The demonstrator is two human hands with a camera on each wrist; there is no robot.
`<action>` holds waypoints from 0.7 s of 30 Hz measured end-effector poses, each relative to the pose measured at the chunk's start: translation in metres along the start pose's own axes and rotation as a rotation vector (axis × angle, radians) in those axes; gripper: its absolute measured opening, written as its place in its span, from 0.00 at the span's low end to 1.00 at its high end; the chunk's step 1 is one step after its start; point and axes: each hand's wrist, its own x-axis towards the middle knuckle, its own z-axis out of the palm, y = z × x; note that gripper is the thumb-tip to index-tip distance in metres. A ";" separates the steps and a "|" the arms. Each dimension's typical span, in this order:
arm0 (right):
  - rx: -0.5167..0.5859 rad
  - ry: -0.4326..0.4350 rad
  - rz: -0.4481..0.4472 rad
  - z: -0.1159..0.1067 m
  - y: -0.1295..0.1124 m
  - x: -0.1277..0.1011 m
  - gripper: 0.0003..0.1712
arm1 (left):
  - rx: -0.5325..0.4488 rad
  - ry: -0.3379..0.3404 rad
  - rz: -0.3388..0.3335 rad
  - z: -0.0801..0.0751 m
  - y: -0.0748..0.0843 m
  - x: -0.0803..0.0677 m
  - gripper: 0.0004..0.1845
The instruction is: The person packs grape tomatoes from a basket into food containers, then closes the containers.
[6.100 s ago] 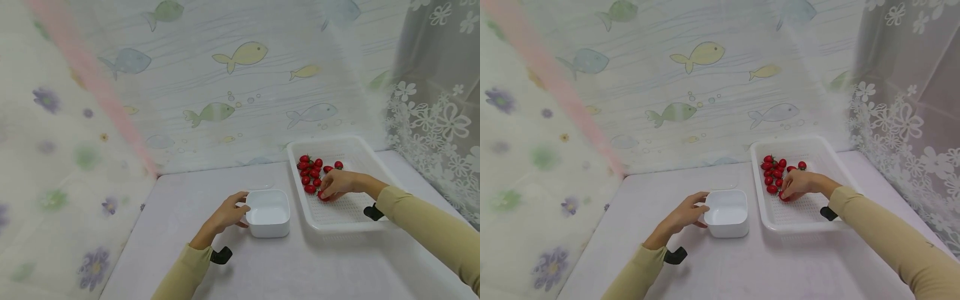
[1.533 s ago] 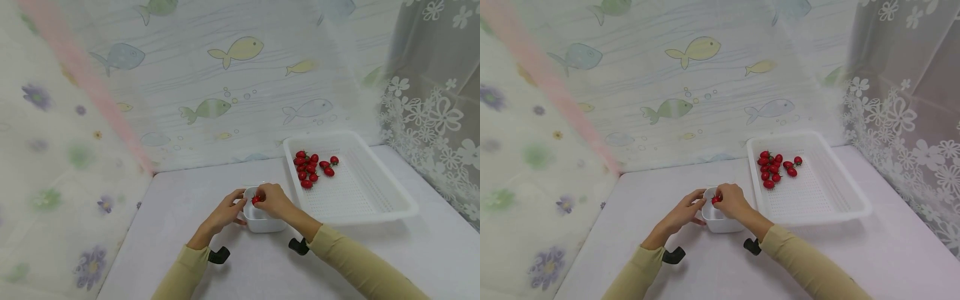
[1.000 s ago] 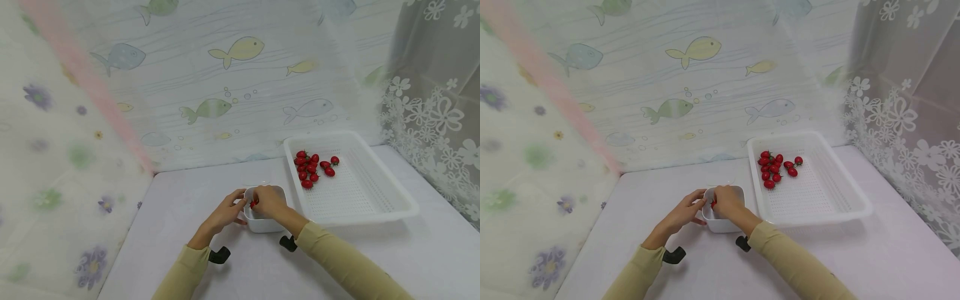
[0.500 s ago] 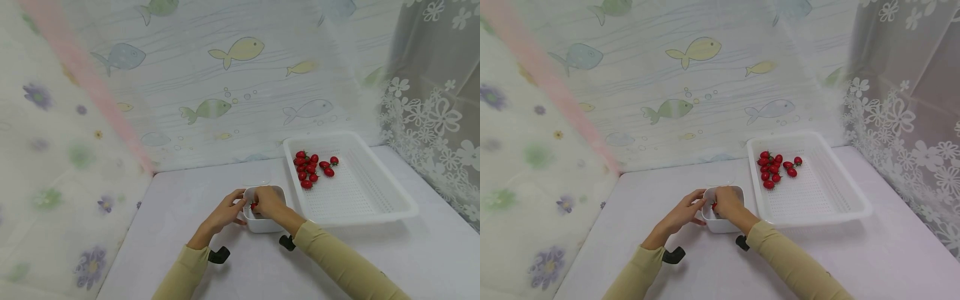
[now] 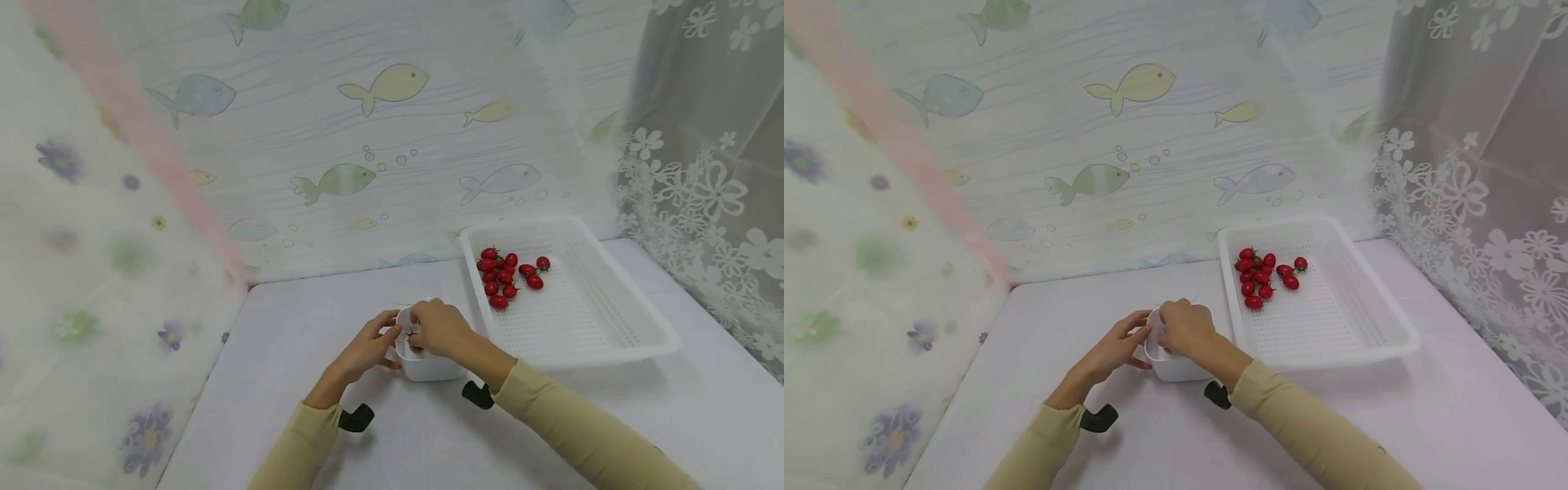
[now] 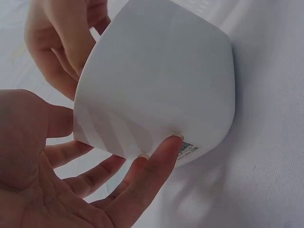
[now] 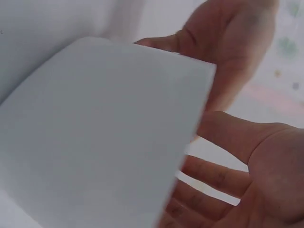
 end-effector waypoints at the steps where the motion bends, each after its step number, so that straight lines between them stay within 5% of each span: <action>1: 0.018 -0.010 0.005 -0.004 -0.002 -0.003 0.16 | 0.000 0.001 0.002 0.000 0.000 0.000 0.22; 8: 0.103 -0.077 -0.035 -0.034 0.000 -0.021 0.19 | 0.002 0.000 -0.005 0.000 0.000 0.000 0.23; 13: 0.127 -0.108 -0.107 -0.056 0.023 -0.029 0.20 | 0.026 0.007 -0.015 0.001 0.001 0.001 0.24; 21: 0.144 -0.050 -0.100 -0.089 0.063 -0.035 0.22 | 0.050 0.020 -0.027 0.002 0.002 0.001 0.23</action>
